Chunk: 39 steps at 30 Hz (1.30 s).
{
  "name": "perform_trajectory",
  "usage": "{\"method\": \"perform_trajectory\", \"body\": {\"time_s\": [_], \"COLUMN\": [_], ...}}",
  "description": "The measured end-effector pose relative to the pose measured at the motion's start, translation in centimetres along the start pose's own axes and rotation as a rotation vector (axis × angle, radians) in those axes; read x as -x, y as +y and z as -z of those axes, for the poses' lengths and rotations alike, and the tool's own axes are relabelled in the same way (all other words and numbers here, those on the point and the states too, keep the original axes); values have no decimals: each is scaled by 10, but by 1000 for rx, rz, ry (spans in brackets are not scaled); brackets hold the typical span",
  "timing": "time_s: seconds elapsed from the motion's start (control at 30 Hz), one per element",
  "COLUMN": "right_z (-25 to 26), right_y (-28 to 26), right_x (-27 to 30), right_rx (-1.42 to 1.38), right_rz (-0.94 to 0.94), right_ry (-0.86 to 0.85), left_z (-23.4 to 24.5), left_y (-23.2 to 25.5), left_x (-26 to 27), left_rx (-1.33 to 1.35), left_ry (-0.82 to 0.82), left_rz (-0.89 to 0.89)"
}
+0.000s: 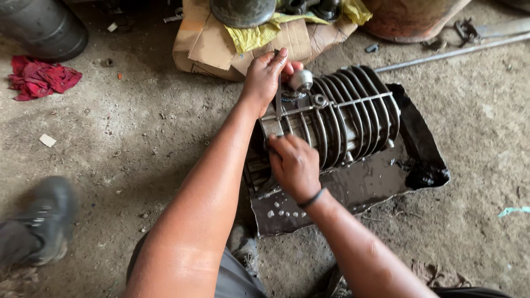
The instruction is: The person scrubs a metallic engine cylinder head with cooling fins using a small brush and a dark cloth. They repeatedly dip the brush into a dark liquid on a tray and scrub the grooves and surfaces of the part.
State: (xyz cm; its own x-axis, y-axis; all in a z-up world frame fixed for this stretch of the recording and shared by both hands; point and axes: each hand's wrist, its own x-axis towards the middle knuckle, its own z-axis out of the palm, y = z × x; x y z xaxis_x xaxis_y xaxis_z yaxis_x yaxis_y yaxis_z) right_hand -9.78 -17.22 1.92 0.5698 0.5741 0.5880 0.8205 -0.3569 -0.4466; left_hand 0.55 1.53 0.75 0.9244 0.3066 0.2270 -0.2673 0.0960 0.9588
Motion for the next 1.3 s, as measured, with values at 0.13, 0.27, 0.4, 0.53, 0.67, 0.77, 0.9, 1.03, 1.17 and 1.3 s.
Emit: {"method": "perform_trajectory", "body": {"time_s": [0.13,0.27,0.4,0.53,0.67,0.77,0.9,1.03,1.17,1.3], "right_z": [8,2,-6,-5,-6,-9,-11,-11,-8,-10], "right_y": [-1,-3,-8,-5,1,2,0,0,0,-2], "right_x": [8,0,-2,0,4,7,4,4,9,8], "right_rx": [-15,84,175,148,147,104,103,99,75,78], "right_rz": [-14,-22,-69,-100,-93,-99,-103,-103,-90,-112], "right_ry": [10,17,-31,-13,-1,-4,5,11,38,39], "left_z": [-3,-7,-5,-2,21,41,31,5,-5,-1], "left_y": [-5,-8,-2,16,38,42,19,3,12,25], "left_x": [-8,-14,-7,2,5,13,47,67,68,59], "left_rx": [144,134,176,24,32,-156,-717,-816,-874,-925], "left_ry": [-8,60,103,174,326,465,648,571,600,631], "left_rz": [86,55,61,92,74,99,127,428,476,247]}}
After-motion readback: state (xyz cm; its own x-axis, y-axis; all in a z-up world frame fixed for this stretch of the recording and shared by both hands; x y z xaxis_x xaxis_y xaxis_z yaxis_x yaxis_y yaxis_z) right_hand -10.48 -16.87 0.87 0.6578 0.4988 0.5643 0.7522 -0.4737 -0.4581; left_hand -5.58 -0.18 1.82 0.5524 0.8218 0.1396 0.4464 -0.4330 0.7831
